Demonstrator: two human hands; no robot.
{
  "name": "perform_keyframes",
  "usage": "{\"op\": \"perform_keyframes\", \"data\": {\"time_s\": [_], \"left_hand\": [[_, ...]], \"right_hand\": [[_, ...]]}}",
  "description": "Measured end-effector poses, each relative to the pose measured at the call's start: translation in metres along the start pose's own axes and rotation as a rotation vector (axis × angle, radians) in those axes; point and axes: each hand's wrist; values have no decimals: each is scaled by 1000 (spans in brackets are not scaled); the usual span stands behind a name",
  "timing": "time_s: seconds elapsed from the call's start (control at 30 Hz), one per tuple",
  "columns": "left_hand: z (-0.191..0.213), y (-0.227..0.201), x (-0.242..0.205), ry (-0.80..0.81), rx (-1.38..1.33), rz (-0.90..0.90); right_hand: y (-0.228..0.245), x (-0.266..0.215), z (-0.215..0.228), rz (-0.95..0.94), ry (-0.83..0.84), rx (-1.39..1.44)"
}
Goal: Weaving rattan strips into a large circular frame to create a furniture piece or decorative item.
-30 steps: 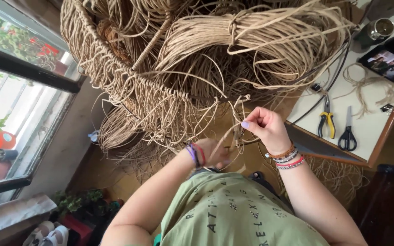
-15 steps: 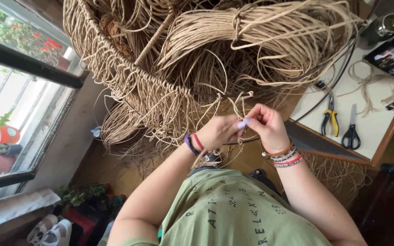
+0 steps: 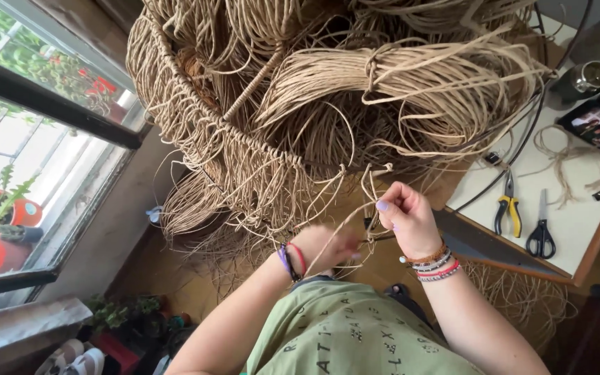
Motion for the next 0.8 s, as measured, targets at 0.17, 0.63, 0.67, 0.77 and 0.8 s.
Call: {"op": "perform_keyframes", "data": {"time_s": [0.17, 0.63, 0.67, 0.77, 0.8], "left_hand": [[-13, 11, 31, -841, -289, -108], [72, 17, 88, -1293, 70, -35], [76, 17, 90, -1299, 107, -28], [82, 13, 94, -1309, 172, -18], [83, 12, 96, -1318, 195, -11]], "right_hand": [[-2, -4, -26, -43, 39, 107], [-24, -10, -40, -5, -57, 69], [-26, -8, -39, 3, -73, 88], [-29, -8, -39, 5, -96, 95], [-28, -8, -38, -1, -102, 78]]}}
Point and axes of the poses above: each hand's wrist, its own x-axis towards the middle knuckle, its own z-axis out of the back of the hand, y = z × x, and after that the axes turned 2 degrees about -y, right-handed
